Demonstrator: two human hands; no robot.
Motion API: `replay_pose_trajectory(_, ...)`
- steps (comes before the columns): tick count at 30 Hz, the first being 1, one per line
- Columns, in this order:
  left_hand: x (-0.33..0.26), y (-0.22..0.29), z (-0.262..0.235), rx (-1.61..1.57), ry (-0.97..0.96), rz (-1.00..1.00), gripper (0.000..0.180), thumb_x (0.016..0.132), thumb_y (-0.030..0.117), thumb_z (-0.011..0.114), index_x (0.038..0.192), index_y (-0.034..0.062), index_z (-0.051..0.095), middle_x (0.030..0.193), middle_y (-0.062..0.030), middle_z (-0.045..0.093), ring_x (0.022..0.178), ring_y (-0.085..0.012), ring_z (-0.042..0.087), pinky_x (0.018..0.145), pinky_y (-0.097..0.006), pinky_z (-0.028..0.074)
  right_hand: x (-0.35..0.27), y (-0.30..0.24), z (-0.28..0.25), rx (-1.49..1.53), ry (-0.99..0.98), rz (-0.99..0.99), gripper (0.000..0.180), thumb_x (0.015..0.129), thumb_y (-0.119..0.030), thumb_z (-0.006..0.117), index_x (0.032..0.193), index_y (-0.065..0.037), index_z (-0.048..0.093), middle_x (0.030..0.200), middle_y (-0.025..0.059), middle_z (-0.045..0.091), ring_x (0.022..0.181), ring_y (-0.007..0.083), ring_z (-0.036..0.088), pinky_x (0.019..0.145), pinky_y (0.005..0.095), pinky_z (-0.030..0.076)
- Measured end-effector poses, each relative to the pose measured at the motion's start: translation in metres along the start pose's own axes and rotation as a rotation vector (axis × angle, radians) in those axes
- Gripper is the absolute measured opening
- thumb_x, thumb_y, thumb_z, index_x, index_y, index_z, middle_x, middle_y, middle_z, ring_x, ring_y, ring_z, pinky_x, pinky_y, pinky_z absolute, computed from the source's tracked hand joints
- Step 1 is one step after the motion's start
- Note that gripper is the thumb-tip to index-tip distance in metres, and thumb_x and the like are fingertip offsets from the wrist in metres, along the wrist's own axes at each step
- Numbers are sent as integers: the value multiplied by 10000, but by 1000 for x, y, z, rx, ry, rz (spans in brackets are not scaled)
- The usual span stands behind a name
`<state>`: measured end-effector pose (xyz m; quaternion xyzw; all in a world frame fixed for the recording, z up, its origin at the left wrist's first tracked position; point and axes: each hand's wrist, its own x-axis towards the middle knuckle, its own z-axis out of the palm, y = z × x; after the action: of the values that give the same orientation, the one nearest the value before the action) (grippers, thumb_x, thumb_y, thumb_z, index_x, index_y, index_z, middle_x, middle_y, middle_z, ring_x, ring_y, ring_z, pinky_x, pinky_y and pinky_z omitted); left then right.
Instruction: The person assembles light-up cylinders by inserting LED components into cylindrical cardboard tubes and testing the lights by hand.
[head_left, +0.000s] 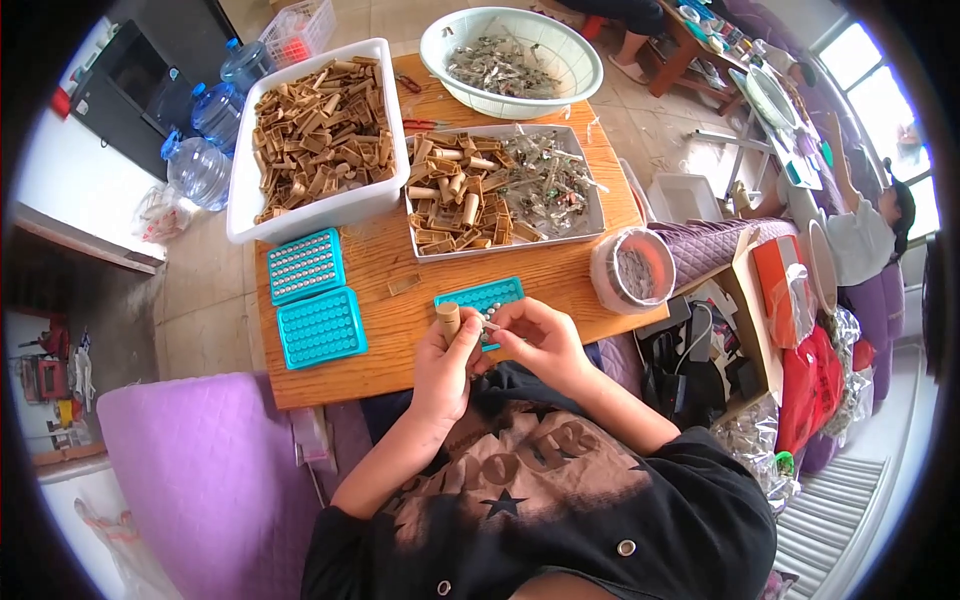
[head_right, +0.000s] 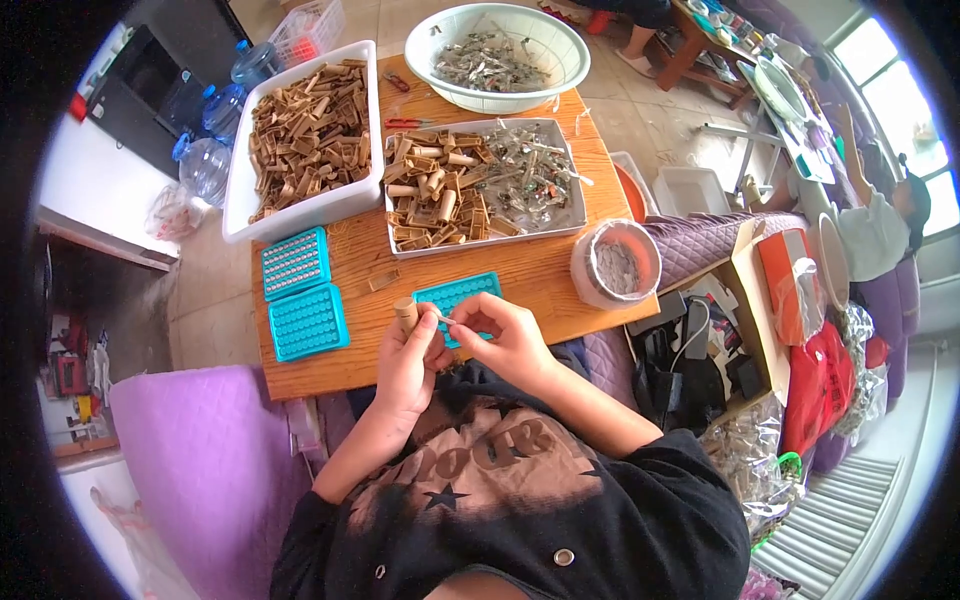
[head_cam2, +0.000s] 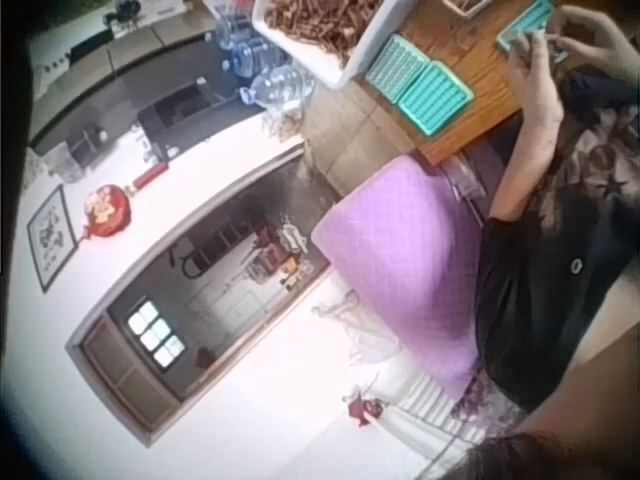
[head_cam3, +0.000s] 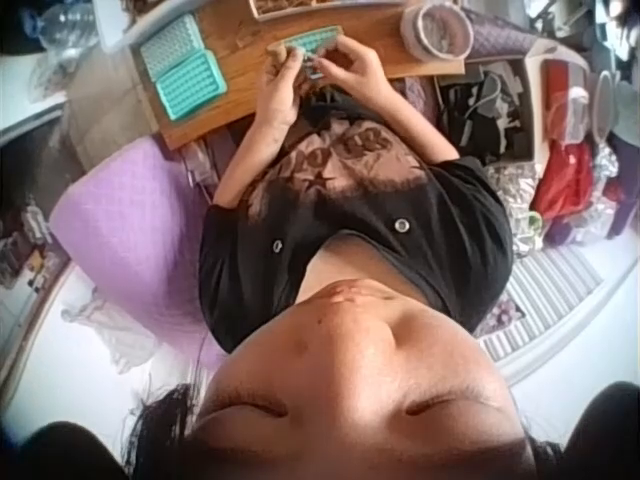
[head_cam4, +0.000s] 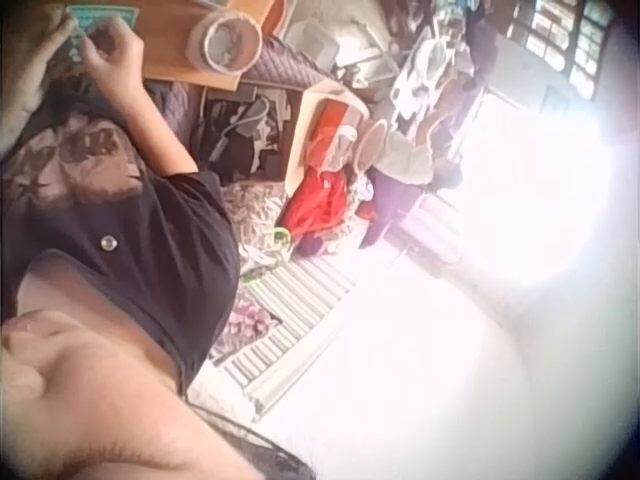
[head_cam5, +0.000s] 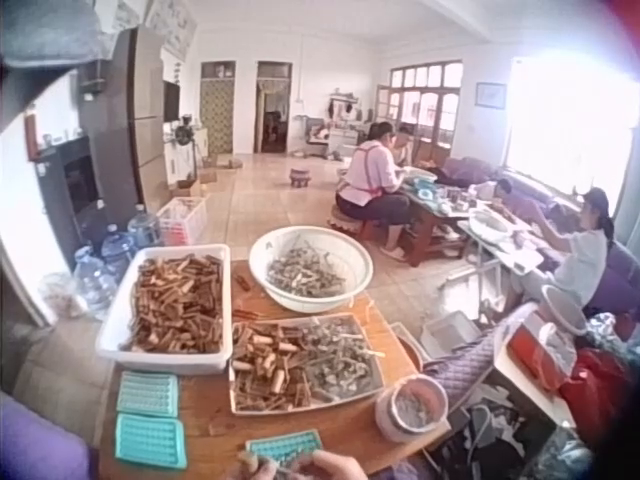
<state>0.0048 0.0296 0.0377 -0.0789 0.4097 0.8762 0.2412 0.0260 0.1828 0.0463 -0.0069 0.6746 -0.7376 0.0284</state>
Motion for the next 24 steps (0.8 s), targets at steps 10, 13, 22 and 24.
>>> replay_pose_trajectory(10, -5, 10, 1, -10, -84, -308, 200, 946, 164, 495, 1131, 87, 506, 656, 52, 367, 527, -49, 328, 471, -241, 347, 11, -15, -4, -600, 55, -556, 156, 734, 28, 649, 870, -20, 589, 906, 118, 625, 834, 289, 623, 739, 346, 518)
replay_pose_trajectory(13, -6, 9, 0, 12, -118, -326, 231, 948, 161, 479, 1170, 94, 484, 659, 50, 363, 524, -51, 328, 464, -239, 347, 11, -11, -4, -675, 69, -581, 152, 738, 11, 650, 873, -20, 587, 942, 115, 639, 844, 293, 627, 737, 362, 522)
replay_pose_trajectory(22, -5, 5, 2, 175, -139, -229, 219, 957, 159, 485, 1157, 72, 472, 689, 31, 410, 514, -52, 381, 453, -215, 365, 13, -10, -5, -738, 49, -612, 149, 717, -3, 654, 849, -8, 585, 941, 124, 637, 851, 303, 631, 747, 374, 524)
replay_pose_trajectory(24, -5, 4, 3, 278, -134, -176, 210, 959, 148, 480, 1151, 62, 468, 705, 24, 432, 512, -51, 404, 451, -205, 368, 12, -12, -5, -787, 42, -634, 160, 705, -8, 654, 849, 0, 584, 943, 129, 630, 858, 308, 629, 758, 377, 522)
